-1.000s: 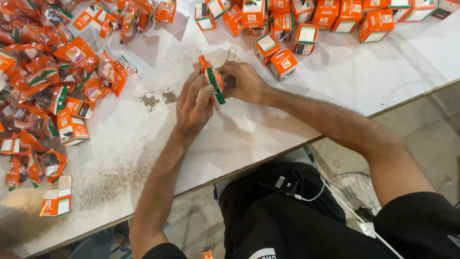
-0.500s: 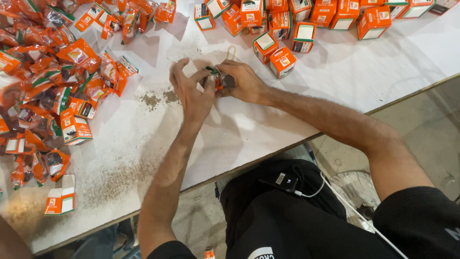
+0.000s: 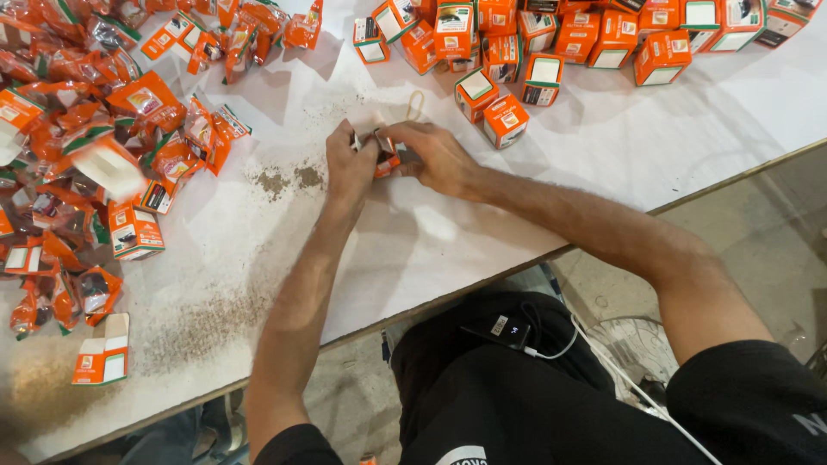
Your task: The person sits at a table covered with piles of small orange boxes and plastic-wrapped packets. They pick up a box, place a wrapped packet inside, close the box, and toss it onto a finished pile, repeating this packing cycle continuously.
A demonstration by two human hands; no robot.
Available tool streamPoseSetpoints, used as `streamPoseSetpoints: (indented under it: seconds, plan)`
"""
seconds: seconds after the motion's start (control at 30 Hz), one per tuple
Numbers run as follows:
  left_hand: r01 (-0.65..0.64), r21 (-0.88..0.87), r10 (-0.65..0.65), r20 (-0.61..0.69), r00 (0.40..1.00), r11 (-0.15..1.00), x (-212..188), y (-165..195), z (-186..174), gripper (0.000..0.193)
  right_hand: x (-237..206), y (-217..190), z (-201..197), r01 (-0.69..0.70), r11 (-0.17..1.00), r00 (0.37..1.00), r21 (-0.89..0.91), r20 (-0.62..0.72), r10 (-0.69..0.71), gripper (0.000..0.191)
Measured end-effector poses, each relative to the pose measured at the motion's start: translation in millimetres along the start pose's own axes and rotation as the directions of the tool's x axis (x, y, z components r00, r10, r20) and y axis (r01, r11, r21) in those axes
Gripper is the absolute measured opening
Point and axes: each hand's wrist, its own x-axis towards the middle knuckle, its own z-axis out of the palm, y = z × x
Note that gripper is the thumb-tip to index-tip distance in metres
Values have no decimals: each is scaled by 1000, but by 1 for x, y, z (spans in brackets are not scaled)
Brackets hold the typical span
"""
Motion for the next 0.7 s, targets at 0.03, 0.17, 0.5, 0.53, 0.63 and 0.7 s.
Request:
streamPoseSetpoints:
  seconds: [0.03, 0.17, 0.5, 0.53, 0.63, 0.7]
  plan:
    - [14, -33, -12, 51, 999, 999, -3, -1, -6, 23, -1, 0, 0, 25, 998, 1000, -49, 12, -24, 61]
    - [275, -416, -123, 357, 926, 866, -11, -3, -41, 12, -2, 1, 1, 72, 983, 996, -171, 68, -61, 59]
    - [-48, 27, 44, 124, 991, 998, -5, 6, -20, 14, 1, -1, 1, 86, 990, 996, -110, 19, -85, 48]
    - [-233, 156, 222, 89, 971, 960, -16, 9, -16, 19, 1, -1, 2, 35, 995, 999, -89, 18, -34, 47]
    - [-496, 245, 470, 158, 868, 833, -37, 21, -16, 28, 2, 3, 4, -99, 995, 995, -9, 28, 99, 52]
    - [-571, 276, 518, 246, 819, 773, -44, 27, -20, 32, 1, 7, 5, -185, 980, 982, 75, 52, 182, 57]
